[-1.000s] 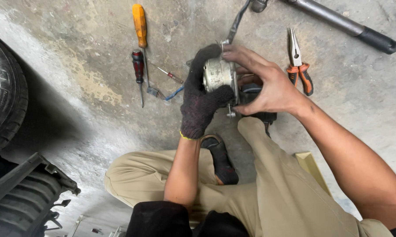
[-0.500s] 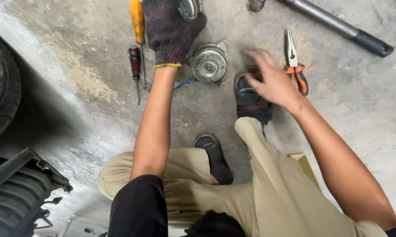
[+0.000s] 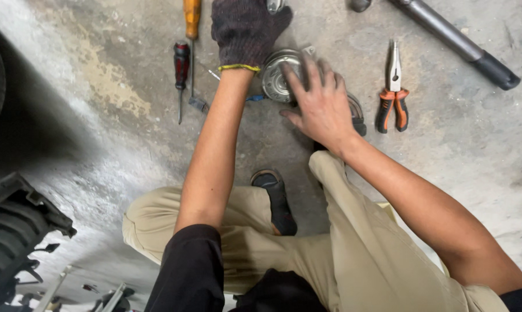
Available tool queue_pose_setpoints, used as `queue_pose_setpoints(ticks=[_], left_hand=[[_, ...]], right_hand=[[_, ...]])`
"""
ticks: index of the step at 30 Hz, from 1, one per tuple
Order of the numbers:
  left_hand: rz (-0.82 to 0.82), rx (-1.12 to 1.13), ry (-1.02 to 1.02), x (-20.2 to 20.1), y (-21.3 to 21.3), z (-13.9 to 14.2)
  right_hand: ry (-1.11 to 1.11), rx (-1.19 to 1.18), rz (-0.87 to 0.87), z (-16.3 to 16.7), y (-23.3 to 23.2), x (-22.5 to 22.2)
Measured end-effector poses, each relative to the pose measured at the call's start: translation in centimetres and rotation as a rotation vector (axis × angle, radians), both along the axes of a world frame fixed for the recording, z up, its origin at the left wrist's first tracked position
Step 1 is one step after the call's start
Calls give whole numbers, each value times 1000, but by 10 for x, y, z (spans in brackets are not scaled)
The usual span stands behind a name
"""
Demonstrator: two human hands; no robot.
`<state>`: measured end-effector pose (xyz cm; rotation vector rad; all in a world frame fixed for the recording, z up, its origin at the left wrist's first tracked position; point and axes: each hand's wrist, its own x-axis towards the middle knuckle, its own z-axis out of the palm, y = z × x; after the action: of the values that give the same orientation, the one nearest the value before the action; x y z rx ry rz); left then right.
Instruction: The person sits on the floor and uses pliers and a hammer to disassemble a cylindrical mechanical component. They repeatedly pry at a retaining ring and strike a central pin to separate parts of the assembly.
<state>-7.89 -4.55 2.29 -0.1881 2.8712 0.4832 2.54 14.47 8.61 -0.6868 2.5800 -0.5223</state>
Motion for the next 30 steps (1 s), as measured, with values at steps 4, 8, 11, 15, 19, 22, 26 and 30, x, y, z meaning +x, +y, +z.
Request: queue_pose_setpoints(ticks=[4,8,11,15,19,22,26,30], left_hand=[[187,358,-59,19,-44,40],[524,688,114,84,-60,48],[714,1007,76,132,-48,34],[693,1195,51,160,-42,30],[477,1367,-305,150,-68,50],[350,1665,-632,139,-87,62],[289,1909,-789,141,-81,59],[251,2050,-696,148,-58,44]], right_hand=[[47,125,117,-7,-35,-1],[180,308,242,-20,-53,-7],[-146,160,209,-19,-55,-14],[-295,48,75,-2,-44,-21],[-327,-257,13,12,-19,-24],[-323,-419,36,11,-7,-17],[-304,-498,62,5,2,-3],[-217,-539,136,4,13,-1]])
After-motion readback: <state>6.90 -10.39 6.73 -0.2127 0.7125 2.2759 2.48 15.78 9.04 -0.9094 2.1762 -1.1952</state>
